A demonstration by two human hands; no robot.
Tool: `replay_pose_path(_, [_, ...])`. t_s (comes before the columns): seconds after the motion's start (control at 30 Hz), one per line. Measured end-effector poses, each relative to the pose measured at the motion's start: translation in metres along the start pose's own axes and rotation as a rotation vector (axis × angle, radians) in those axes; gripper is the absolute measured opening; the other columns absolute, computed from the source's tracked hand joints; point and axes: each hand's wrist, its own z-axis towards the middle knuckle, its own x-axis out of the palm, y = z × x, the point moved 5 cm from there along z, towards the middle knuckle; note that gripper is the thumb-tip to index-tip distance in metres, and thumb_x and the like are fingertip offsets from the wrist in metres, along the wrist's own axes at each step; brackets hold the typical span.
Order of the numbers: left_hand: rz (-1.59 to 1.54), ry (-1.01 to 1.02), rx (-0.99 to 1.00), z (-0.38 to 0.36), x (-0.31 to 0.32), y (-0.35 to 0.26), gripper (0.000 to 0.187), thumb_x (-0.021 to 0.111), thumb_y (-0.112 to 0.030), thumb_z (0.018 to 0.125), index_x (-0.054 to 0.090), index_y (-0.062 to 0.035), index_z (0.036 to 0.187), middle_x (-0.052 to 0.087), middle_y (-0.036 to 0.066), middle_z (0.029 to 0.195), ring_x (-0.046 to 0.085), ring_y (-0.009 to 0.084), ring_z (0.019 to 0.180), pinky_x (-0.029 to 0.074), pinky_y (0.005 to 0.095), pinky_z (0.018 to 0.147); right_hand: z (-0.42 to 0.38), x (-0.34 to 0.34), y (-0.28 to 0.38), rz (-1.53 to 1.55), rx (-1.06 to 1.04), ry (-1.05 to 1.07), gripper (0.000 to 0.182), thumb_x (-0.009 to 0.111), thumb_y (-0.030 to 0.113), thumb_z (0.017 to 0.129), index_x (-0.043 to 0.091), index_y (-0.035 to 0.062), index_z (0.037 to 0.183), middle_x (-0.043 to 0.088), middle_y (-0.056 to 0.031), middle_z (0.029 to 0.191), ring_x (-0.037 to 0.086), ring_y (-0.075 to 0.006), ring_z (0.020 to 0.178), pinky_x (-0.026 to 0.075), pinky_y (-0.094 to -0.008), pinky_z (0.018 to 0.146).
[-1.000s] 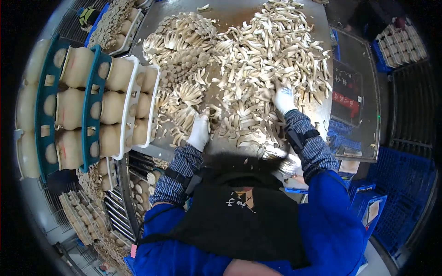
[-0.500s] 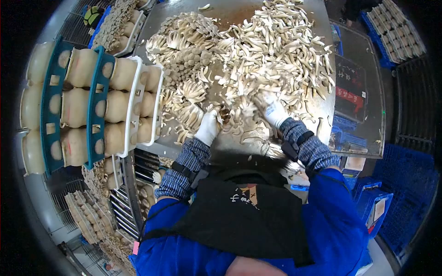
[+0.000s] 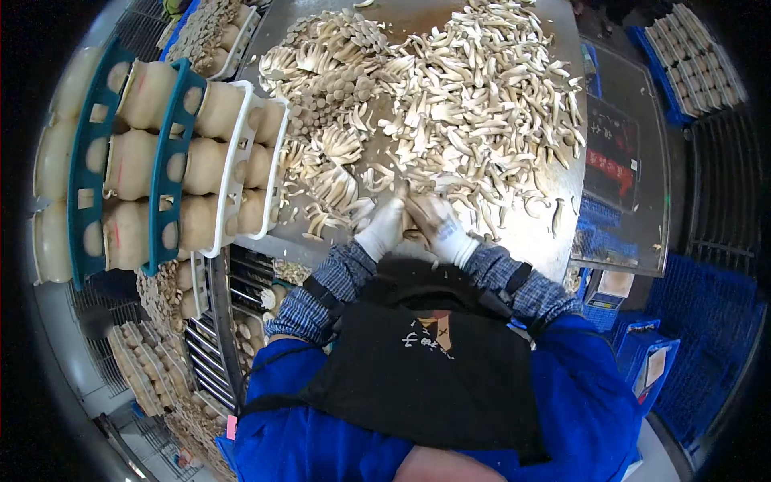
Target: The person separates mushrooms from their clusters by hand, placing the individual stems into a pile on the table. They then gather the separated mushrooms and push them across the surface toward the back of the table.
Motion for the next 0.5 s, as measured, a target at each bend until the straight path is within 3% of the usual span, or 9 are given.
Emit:
replay_pose_path(0.07, [0.154,0.009,0.019,0.003,-0.024,0.024,0.066,0.03,-0.059,0.099,0.047,-0.0055,0.134,0.056,0.012,0.13,0.055,0.0214,0.117,0.048,0.0378,0.094,-0.017,-0.012,-0.008,0.249,0.148,0.047,0.049,0.062,0.009,0.08,0.053,0.0086,0.128,0.06,-0.0155,0.111,0.061,-0.031,0.098,0.052,-0.0363,0.079])
replay_pose_path(0.13, [0.167,0.142,-0.386,0.003,-0.037,0.055,0.062,0.033,-0.052,0.101,0.051,-0.0002,0.13,0.057,0.011,0.128,0.054,0.0224,0.118,0.048,0.0355,0.094,-0.075,0.005,-0.043,0.552,0.471,0.013,0.045,0.06,0.004,0.082,0.053,0.0069,0.126,0.064,-0.0154,0.105,0.064,-0.0302,0.087,0.053,-0.0359,0.076])
replay_pose_path(0.17, [0.98,-0.123,0.081,0.01,-0.062,0.047,0.057,0.049,-0.045,0.097,0.05,0.001,0.13,0.06,0.014,0.122,0.055,0.0248,0.115,0.047,0.0351,0.092,-0.098,-0.019,-0.046,0.502,0.804,0.164,0.04,0.056,0.005,0.087,0.052,0.0058,0.127,0.064,-0.0178,0.109,0.065,-0.0296,0.089,0.054,-0.0353,0.075])
replay_pose_path(0.2, [0.984,-0.111,0.076,0.009,-0.06,0.038,0.057,0.049,-0.045,0.097,0.05,0.001,0.13,0.06,0.014,0.122,0.055,0.0248,0.115,0.047,0.0351,0.092,-0.125,-0.032,-0.057,0.356,0.716,-0.078,0.032,0.053,0.001,0.09,0.057,0.002,0.121,0.066,-0.02,0.103,0.066,-0.03,0.096,0.053,-0.0386,0.082])
replay_pose_path(0.27, [1.558,-0.378,0.163,-0.002,-0.058,-0.004,0.063,0.067,-0.04,0.084,0.049,0.0008,0.128,0.058,0.018,0.116,0.056,0.0293,0.111,0.046,0.0362,0.092,-0.169,-0.081,-0.065,0.069,0.775,-0.243,0.026,0.056,0.008,0.091,0.061,0.0011,0.116,0.066,-0.0217,0.102,0.065,-0.0338,0.096,0.052,-0.0392,0.083])
replay_pose_path(0.33, [1.898,-0.484,0.375,0.0,-0.071,-0.01,0.07,0.074,-0.038,0.074,0.048,-0.0004,0.128,0.055,0.02,0.115,0.056,0.0332,0.107,0.045,0.0398,0.09,-0.238,-0.112,-0.091,-0.142,0.947,-0.206,0.031,0.052,0.013,0.095,0.057,-0.0019,0.122,0.064,-0.021,0.114,0.063,-0.0322,0.103,0.05,-0.0377,0.09])
replay_pose_path(0.4, [2.011,-0.404,0.323,0.014,-0.08,-0.004,0.069,0.074,-0.038,0.074,0.047,-0.0024,0.127,0.052,0.02,0.118,0.055,0.0351,0.108,0.046,0.0429,0.089,-0.303,-0.131,-0.117,-0.092,1.201,-0.333,0.036,0.053,0.019,0.096,0.056,-0.0029,0.123,0.064,-0.0224,0.113,0.061,-0.0342,0.107,0.049,-0.0408,0.092])
replay_pose_path(0.43, [2.042,-0.36,0.242,0.021,-0.078,0.001,0.068,0.073,-0.039,0.075,0.048,-0.0027,0.126,0.053,0.02,0.118,0.055,0.0353,0.107,0.047,0.0438,0.088,-0.325,-0.142,-0.126,-0.192,1.373,-0.134,0.043,0.056,0.025,0.094,0.053,-0.0029,0.126,0.062,-0.024,0.115,0.06,-0.0367,0.107,0.047,-0.0427,0.093])
replay_pose_path(0.5, [1.992,-0.264,0.119,0.04,-0.07,0.01,0.063,0.072,-0.039,0.076,0.05,-0.002,0.121,0.055,0.021,0.117,0.056,0.0376,0.106,0.047,0.0456,0.088,-0.36,-0.148,-0.138,-0.524,1.285,-0.16,0.053,0.06,0.027,0.09,0.047,-0.0019,0.133,0.056,-0.0261,0.123,0.055,-0.0412,0.11,0.045,-0.0448,0.094])
